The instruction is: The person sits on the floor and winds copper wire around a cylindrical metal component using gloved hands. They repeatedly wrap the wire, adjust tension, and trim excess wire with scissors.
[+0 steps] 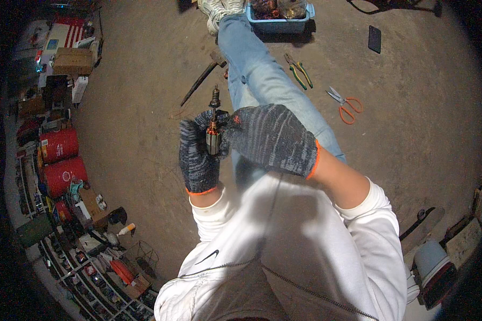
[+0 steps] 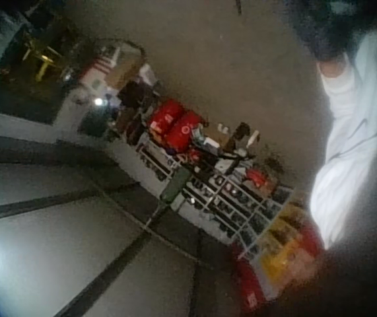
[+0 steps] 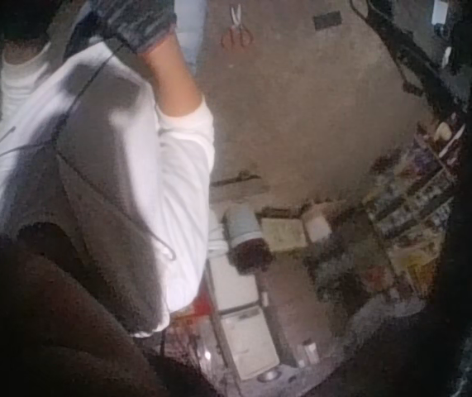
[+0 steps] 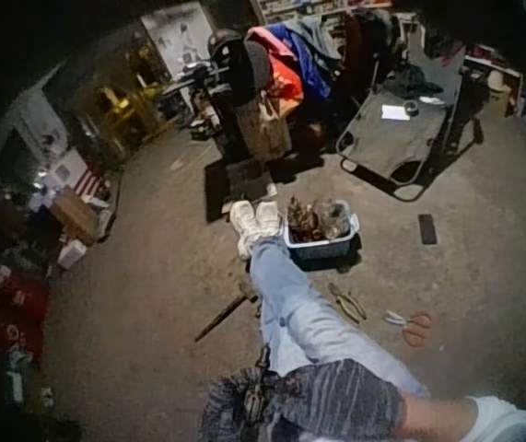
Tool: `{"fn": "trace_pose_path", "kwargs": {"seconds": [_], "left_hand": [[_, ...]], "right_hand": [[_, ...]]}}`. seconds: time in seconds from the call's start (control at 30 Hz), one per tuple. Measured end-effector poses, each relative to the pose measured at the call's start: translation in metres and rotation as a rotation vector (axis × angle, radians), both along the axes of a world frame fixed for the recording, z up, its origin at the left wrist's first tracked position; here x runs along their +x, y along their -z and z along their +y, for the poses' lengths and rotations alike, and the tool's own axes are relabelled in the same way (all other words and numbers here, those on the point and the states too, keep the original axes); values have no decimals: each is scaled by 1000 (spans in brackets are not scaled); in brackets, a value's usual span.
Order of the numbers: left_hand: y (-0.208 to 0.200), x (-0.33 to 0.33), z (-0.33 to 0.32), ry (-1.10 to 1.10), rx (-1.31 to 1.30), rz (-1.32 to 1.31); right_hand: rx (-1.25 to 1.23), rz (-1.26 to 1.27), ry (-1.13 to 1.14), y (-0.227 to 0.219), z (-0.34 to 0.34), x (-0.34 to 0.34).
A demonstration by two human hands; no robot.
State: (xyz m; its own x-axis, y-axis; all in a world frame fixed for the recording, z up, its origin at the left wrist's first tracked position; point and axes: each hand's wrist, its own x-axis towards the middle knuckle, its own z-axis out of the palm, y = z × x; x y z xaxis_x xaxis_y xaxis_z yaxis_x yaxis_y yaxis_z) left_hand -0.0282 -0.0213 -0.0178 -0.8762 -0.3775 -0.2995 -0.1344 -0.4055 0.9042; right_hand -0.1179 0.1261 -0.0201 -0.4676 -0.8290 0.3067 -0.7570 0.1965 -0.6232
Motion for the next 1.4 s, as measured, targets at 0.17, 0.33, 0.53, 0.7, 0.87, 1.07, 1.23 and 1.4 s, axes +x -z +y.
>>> {"fn": "trace_pose_path", "kwargs": {"seconds": [0.17,0.33,0.53,0.7,0.87,1.07,1.23,1.4], "left_hand": [[-1,-1,-14,312,-1150,196],[6,-2,-15,306,-891,144],[24,-11,-17,80,-840,38],[29,-12,-28,-142,-158,21],[31,-5,-35,-299,600,102],[38,-7,-32,-490,499,124],[29,-7,-38,-88,512,342],[21,-8,-35,-92,706,153]], "right_hand": [[-71,-45,-106,5,3,-4],[-254,-14,-188,7,2,-8],[-274,54,-334,0,-1,8],[-143,75,-295,1,2,18],[-101,-17,-293,15,15,11],[77,70,-234,34,23,15],[-58,-217,-138,36,24,-4],[-173,51,-92,26,32,-20]]}}
